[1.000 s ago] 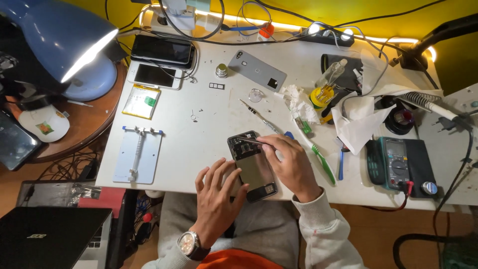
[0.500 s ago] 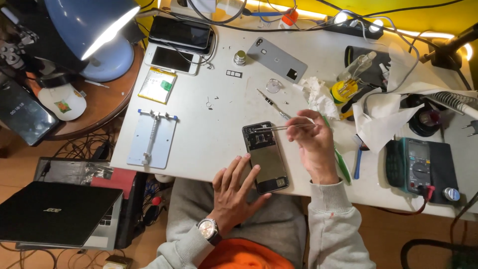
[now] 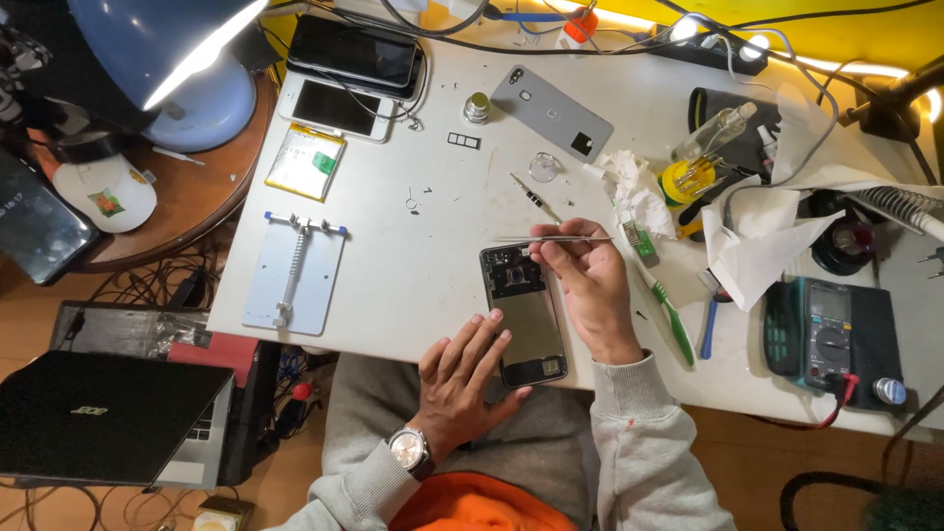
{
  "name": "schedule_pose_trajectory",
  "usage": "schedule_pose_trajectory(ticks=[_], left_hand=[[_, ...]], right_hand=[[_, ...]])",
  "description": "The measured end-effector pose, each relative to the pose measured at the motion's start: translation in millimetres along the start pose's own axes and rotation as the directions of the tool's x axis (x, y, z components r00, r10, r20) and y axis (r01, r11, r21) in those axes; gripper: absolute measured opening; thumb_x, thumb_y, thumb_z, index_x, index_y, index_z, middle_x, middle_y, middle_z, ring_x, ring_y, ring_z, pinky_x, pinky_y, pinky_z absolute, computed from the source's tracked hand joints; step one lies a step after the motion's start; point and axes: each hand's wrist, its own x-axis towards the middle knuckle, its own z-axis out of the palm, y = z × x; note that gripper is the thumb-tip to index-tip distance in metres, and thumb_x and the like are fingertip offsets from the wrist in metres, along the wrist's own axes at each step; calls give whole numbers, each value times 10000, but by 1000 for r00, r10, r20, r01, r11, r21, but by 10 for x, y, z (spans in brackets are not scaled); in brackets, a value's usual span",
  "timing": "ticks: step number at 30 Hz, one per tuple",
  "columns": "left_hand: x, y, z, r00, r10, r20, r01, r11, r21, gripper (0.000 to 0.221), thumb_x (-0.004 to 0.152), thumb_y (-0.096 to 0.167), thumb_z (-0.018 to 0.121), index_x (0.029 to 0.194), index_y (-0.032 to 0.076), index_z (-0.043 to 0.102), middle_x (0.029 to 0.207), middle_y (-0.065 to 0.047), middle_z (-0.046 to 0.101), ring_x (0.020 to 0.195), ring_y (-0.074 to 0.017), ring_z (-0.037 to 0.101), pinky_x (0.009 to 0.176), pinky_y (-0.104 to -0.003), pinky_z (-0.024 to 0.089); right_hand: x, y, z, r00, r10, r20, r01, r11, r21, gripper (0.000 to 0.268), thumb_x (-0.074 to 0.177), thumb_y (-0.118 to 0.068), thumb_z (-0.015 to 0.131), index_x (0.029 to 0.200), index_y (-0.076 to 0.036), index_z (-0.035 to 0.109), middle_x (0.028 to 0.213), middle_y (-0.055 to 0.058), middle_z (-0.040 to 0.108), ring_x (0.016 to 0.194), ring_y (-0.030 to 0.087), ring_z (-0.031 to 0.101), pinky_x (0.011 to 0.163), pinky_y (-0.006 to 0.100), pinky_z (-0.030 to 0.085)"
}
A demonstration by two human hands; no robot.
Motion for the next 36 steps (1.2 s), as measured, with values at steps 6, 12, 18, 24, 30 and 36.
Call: schedule_pose_trajectory(ticks=[6, 12, 18, 24, 30, 36], left_hand=[[-8, 5, 21, 1000, -4, 0, 4, 1000, -1, 558, 1007, 571, 559, 1365, 145, 606, 1448, -54, 619, 1343, -190, 583, 1120, -352, 279], [-26, 7, 34, 1000, -1, 8, 1, 1000, 10, 567, 1009, 578, 552, 1371, 144, 601, 1449, -59, 619, 1341, -198, 587, 1126, -360, 282], [-28, 12, 46, 1000, -5, 0, 5, 1000, 1, 569, 1004, 575, 559, 1365, 137, 605, 1443, -62, 624, 1342, -199, 586, 1120, -360, 283], [-20, 13, 43, 1000, -3, 3, 3, 1000, 0, 562, 1005, 569, 555, 1355, 134, 613, 1441, -63, 624, 1341, -194, 586, 1120, -357, 279], [-27, 14, 49, 1000, -3, -3, 3, 1000, 1, 563, 1004, 572, 560, 1355, 135, 615, 1437, -65, 628, 1336, -198, 591, 1123, -359, 280], [-20, 16, 48, 1000, -7, -4, 7, 1000, -6, 567, 1003, 569, 569, 1355, 128, 623, 1437, -67, 629, 1342, -195, 588, 1143, -355, 269]], right_hand=[[-64, -91, 203, 993, -115, -7, 110, 960, -256, 211, 962, -102, 688, 1113, -52, 549, 1038, 215, 746, 881, 236, 738, 850, 318, 648], [-48, -89, 217, 985, -169, 46, 172, 885, -433, 267, 1000, -175, 640, 1157, -43, 469, 1026, 195, 752, 893, 220, 744, 769, 278, 655], [-59, -100, 208, 987, -150, 54, 159, 902, -402, 257, 1000, -172, 642, 1153, -60, 468, 1035, 196, 748, 887, 217, 741, 841, 306, 650], [-55, -103, 206, 986, -153, 59, 163, 892, -420, 244, 1004, -166, 636, 1141, -55, 467, 1031, 191, 757, 893, 221, 747, 839, 284, 647], [-42, -63, 188, 986, -158, 58, 167, 880, -445, 277, 1001, -201, 636, 1145, -40, 464, 1027, 184, 756, 874, 224, 752, 816, 277, 642], [-32, -69, 163, 985, -144, 95, 172, 868, -467, 277, 1007, -204, 626, 1168, -45, 466, 1048, 193, 753, 872, 222, 748, 843, 290, 632]])
